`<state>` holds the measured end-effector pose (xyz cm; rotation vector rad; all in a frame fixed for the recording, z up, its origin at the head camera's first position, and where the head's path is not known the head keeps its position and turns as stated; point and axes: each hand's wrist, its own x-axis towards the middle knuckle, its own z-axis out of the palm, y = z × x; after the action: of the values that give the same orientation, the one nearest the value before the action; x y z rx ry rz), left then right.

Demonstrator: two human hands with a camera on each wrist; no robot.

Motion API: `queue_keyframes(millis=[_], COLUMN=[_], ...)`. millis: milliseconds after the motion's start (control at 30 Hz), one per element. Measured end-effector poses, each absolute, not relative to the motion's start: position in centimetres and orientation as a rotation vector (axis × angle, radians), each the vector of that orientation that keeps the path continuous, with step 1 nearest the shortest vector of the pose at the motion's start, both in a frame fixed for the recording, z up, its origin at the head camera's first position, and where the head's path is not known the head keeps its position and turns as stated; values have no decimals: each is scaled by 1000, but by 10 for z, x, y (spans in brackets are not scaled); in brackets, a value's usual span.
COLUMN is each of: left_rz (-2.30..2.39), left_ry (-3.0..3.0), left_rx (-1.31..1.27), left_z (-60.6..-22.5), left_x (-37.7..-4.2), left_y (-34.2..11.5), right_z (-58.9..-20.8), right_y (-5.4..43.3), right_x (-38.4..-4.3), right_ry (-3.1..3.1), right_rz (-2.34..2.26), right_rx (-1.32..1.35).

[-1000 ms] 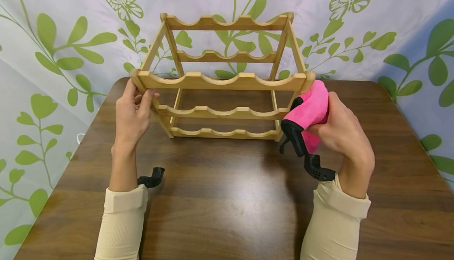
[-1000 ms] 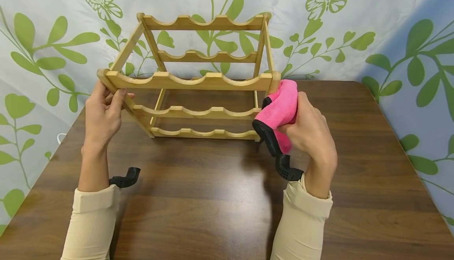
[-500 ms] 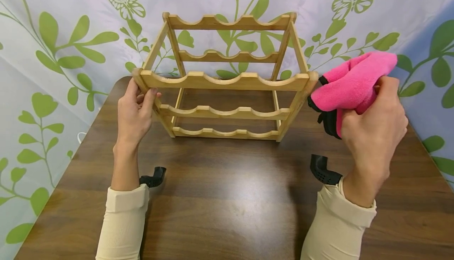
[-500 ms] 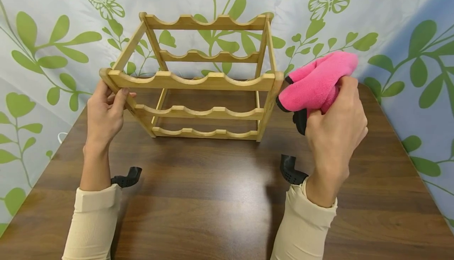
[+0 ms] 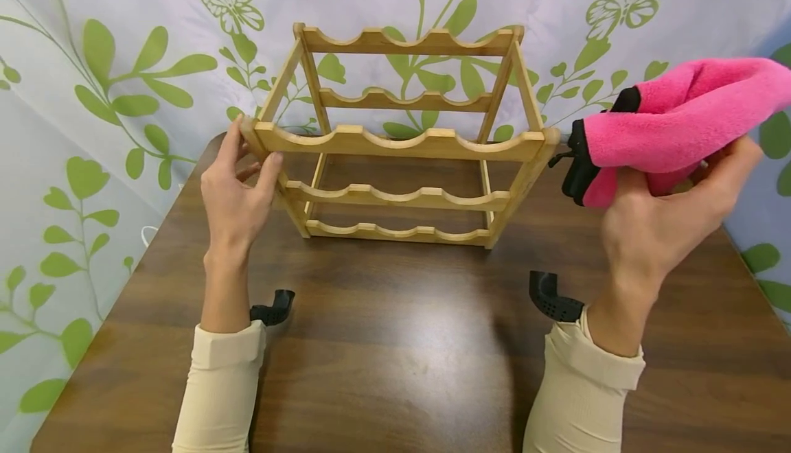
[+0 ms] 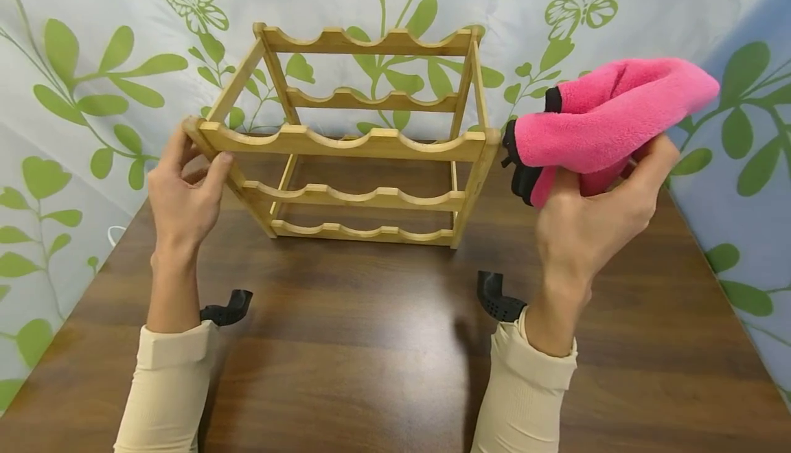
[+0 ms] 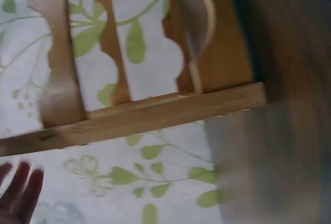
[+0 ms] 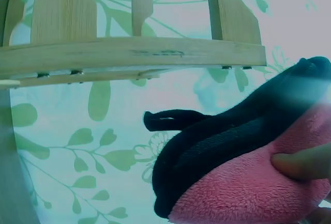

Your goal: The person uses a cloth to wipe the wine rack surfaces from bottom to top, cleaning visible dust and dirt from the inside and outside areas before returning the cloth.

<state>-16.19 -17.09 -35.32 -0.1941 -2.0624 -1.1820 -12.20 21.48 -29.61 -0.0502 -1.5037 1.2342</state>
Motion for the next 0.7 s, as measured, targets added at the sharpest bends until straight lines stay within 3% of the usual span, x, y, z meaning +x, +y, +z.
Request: queue_keyframes(millis=[233,467,700], left_rz=[-1118,-917,-702], left_ry=[-1648,-1868,-2232], left_rx=[-417,-822,-740], left_z=[-329,-310,-303], left_x=[-140,-127,-135], left_y=[-120,-46,-3], right_z=[-297,-300,-307], right_y=[216,219,222], right_x=[-121,-123,-122], right_ry=[-1474,-1541,-1605], right_rz=[1229,1168,1126], right_rx=[-48,-48,-47])
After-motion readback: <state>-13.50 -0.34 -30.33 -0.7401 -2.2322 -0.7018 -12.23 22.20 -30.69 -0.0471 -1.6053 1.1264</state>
